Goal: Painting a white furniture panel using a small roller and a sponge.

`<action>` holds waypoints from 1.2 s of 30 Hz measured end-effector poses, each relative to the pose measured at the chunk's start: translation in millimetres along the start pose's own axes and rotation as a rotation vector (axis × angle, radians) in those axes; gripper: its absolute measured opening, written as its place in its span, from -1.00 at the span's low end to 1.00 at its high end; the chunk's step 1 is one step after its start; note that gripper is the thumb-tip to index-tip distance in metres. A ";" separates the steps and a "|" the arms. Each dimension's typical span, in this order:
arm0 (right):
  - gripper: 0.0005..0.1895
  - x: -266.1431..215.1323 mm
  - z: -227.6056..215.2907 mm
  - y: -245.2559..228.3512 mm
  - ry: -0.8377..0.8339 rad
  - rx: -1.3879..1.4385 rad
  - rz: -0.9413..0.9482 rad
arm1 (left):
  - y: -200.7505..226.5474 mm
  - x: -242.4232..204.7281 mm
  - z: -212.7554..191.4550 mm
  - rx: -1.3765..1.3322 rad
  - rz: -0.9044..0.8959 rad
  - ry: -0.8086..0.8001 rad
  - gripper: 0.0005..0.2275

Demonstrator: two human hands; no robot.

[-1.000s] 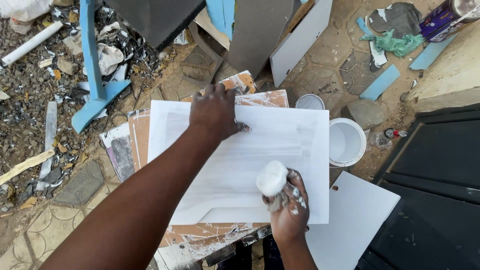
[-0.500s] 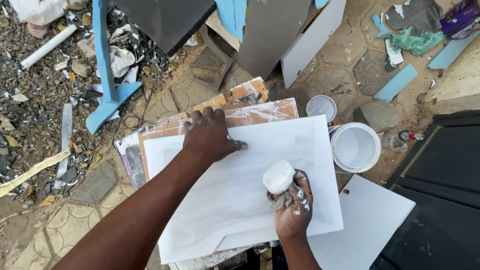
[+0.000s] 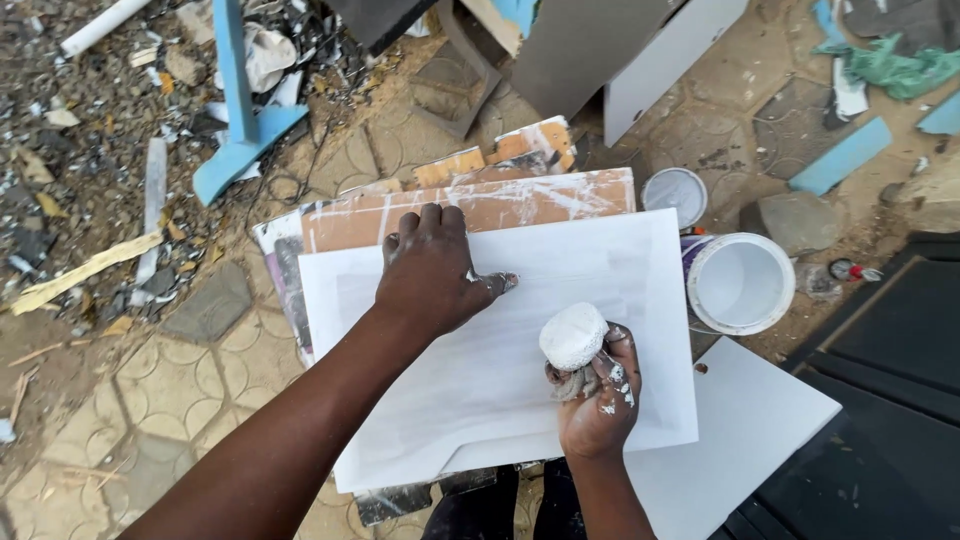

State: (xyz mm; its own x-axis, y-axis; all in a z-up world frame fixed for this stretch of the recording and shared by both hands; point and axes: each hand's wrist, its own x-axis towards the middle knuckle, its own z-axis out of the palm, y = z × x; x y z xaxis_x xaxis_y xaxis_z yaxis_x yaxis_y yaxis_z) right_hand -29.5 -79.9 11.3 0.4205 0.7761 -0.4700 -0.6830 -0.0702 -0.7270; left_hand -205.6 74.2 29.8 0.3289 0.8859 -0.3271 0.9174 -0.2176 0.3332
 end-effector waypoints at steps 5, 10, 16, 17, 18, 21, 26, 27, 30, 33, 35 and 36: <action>-0.59 -8.4 -4.4 2.8 -0.018 -0.045 0.032 | -14.0 -30.9 -3.2 -0.107 -0.057 -0.029 -0.27; -0.61 -21.8 -7.2 2.5 -0.096 -0.171 0.102 | -24.1 -65.8 6.8 -0.101 -0.209 -0.030 -0.29; -0.58 -31.5 -19.0 7.2 -0.172 -0.284 0.155 | -45.2 -113.8 12.0 -0.128 -0.359 -0.032 -0.37; -0.57 -31.2 -20.1 7.1 -0.187 -0.303 0.138 | -45.4 -120.6 10.6 -0.095 -0.399 -0.010 -0.38; -0.57 -31.7 -18.6 7.6 -0.200 -0.309 0.150 | -49.3 -127.8 13.8 -0.098 -0.417 -0.006 -0.38; -0.55 -30.5 -17.6 4.0 -0.220 -0.303 0.116 | -57.6 -136.7 24.5 -0.032 -0.425 0.095 -0.37; -0.61 -35.6 -24.5 -0.5 -0.222 -0.362 0.162 | -61.8 -133.6 8.8 -0.147 -0.462 -0.065 -0.35; -0.61 -33.4 -23.6 0.4 -0.225 -0.365 0.155 | -52.1 -134.4 2.8 -0.152 -0.458 -0.059 -0.35; -0.59 -32.9 -23.4 1.7 -0.255 -0.316 0.168 | -32.2 -138.7 -3.0 -0.328 -0.424 -0.039 -0.27; -0.61 -31.3 -19.0 4.4 -0.337 -0.214 0.171 | -43.3 -143.3 15.1 -0.052 -0.594 0.114 -0.36; -0.62 -32.6 -14.4 4.2 -0.318 -0.235 0.202 | -61.5 -153.7 34.7 0.058 -0.669 0.025 -0.18; -0.62 -32.9 -14.2 2.4 -0.318 -0.237 0.208 | -65.7 -155.0 35.3 0.058 -0.674 0.021 -0.18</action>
State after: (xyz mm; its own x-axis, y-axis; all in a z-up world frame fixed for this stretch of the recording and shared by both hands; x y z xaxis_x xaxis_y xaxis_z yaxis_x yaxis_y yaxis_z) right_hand -36.5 -114.5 17.9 0.0585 0.8818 -0.4680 -0.5624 -0.3582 -0.7452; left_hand -308.9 -63.3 27.4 -0.3237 0.8432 -0.4292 0.9311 0.3645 0.0139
